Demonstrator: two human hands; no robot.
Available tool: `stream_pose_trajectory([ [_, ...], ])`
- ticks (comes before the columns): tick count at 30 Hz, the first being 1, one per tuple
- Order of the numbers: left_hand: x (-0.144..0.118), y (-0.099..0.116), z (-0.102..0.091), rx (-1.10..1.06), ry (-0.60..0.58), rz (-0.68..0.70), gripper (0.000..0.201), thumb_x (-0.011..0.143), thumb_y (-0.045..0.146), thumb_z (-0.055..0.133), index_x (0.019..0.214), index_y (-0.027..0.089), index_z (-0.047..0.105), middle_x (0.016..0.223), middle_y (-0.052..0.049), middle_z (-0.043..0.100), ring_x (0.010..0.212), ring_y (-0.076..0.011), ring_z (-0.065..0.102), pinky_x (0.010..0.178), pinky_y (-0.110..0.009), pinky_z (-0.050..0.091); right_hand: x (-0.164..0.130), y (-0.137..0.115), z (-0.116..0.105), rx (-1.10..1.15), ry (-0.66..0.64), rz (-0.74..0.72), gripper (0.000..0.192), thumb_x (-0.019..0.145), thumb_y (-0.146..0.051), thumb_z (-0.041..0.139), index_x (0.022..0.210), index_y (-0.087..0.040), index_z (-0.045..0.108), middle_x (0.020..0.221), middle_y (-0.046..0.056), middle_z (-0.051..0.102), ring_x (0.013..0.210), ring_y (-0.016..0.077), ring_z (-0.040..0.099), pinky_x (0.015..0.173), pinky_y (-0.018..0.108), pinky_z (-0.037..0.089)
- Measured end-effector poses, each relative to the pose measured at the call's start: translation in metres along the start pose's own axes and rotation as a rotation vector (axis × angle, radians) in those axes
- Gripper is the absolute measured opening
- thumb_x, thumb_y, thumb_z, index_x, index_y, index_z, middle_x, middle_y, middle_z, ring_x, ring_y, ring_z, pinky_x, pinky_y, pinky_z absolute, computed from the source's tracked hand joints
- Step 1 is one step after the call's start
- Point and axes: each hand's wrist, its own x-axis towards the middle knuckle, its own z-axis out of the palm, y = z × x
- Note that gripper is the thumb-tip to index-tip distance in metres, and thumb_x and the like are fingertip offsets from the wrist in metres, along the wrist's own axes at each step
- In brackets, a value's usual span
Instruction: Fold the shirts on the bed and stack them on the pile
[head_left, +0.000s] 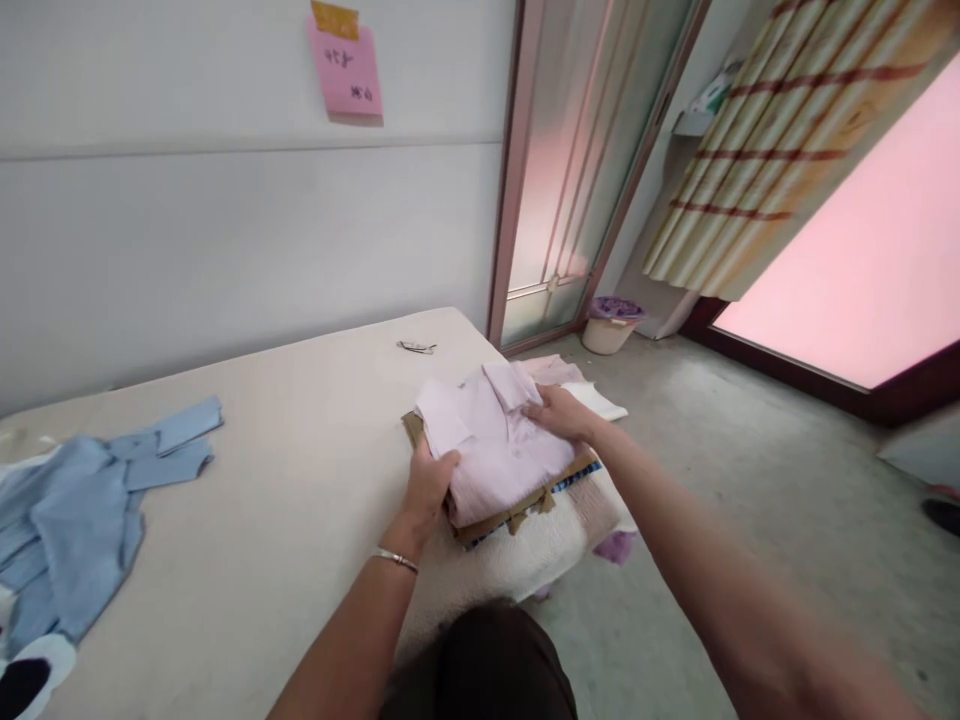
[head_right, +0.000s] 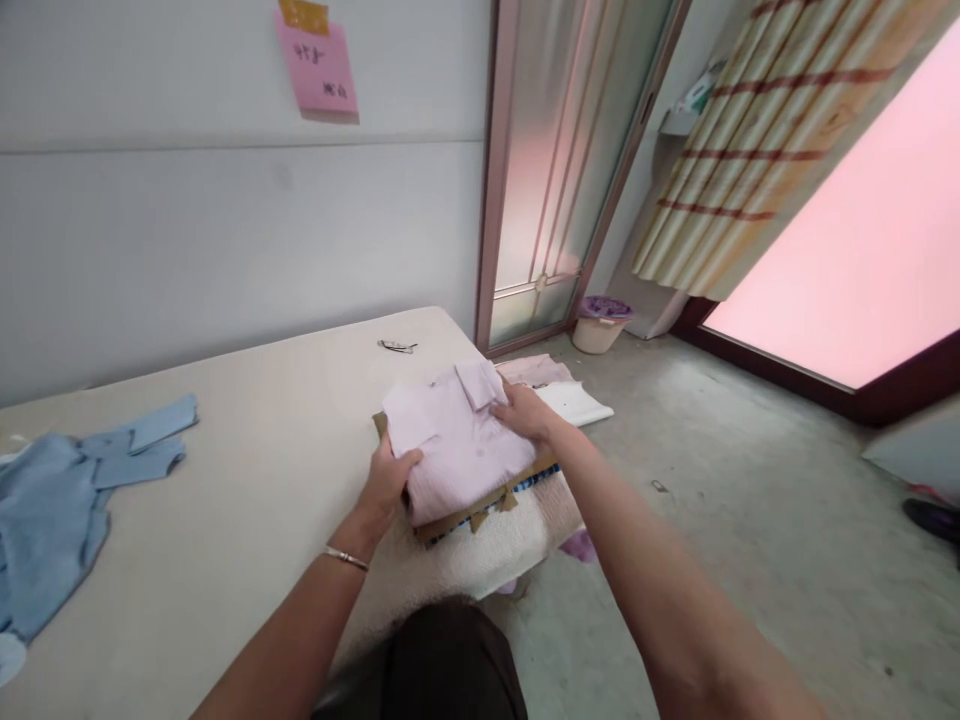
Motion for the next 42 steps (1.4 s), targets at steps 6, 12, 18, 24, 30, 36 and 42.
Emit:
stream_pose_trajectory([
  [6,-0.008,-0.037,0.003,0.189,0.062,-0.013,0.046,0.084,0.037,0.068,0.125,0.019,0.056,0.123,-0.012,0.068,0.113,-0.026,0.063,0.097,-0.038,0.049,-0.004,0.045,0.05,-0.033,-0.014,0.037,0.025,0.092,-0.03,0.055,0.109,-0.016,0.067,0.11,0.012,0.071,0.102,0.0254,0.064,0.082,0.03,0.044],
  [12,-0.027,-0.032,0.007,0.267,0.114,0.033,0.052,0.078,0.025,0.073,0.125,0.019,0.052,0.118,-0.009,0.068,0.106,-0.0223,0.064,0.093,-0.034,0.05,0.002,0.045,0.033,-0.048,-0.001,0.056,0.024,0.09,-0.032,0.057,0.107,-0.018,0.067,0.111,0.01,0.071,0.103,0.0251,0.063,0.082,0.029,0.043],
  [18,-0.035,-0.044,0.017,0.37,0.174,-0.011,0.055,0.08,0.024,0.07,0.13,0.016,0.048,0.124,-0.013,0.064,0.112,-0.025,0.062,0.098,-0.039,0.048,-0.003,0.043,0.039,-0.142,-0.007,0.173,0.027,0.09,-0.035,0.059,0.11,-0.016,0.064,0.111,0.014,0.071,0.101,0.026,0.064,0.077,0.029,0.042],
  [24,-0.034,-0.038,-0.012,0.511,0.213,0.128,0.052,0.095,0.043,0.054,0.138,0.015,0.042,0.106,-0.012,0.07,0.092,-0.0255,0.069,0.084,-0.042,0.055,-0.008,0.052,0.052,-0.115,0.031,0.163,0.024,0.091,-0.032,0.059,0.11,-0.017,0.062,0.111,0.012,0.071,0.101,0.023,0.065,0.077,0.027,0.041],
  [30,-0.018,-0.028,-0.011,1.011,0.197,0.595,0.051,0.101,0.036,0.042,0.146,0.012,0.043,0.154,-0.02,0.044,0.145,-0.0331,0.038,0.116,-0.055,0.035,-0.021,0.049,0.038,-0.256,-0.017,0.234,0.025,0.092,-0.035,0.056,0.108,-0.016,0.059,0.104,0.013,0.07,0.098,0.026,0.066,0.077,0.031,0.043],
  [36,0.002,-0.033,0.019,1.263,0.107,0.563,0.062,0.1,0.046,0.041,0.152,0.011,0.042,0.162,-0.02,0.031,0.152,-0.0384,0.022,0.118,-0.066,0.023,-0.015,-0.012,0.039,-0.477,0.3,0.137,0.04,0.099,-0.038,0.041,0.128,-0.014,0.056,0.132,0.021,0.06,0.123,0.032,0.055,0.098,0.043,0.041],
  [42,0.019,-0.057,0.029,1.318,0.145,0.48,0.073,0.097,0.057,0.044,0.154,0.012,0.038,0.164,-0.021,0.027,0.151,-0.0412,0.022,0.117,-0.07,0.019,0.039,-0.014,0.105,-0.393,0.226,0.121,0.073,0.099,-0.067,0.029,0.159,-0.024,0.029,0.165,0.014,0.026,0.149,0.0343,0.025,0.116,0.055,0.022],
])
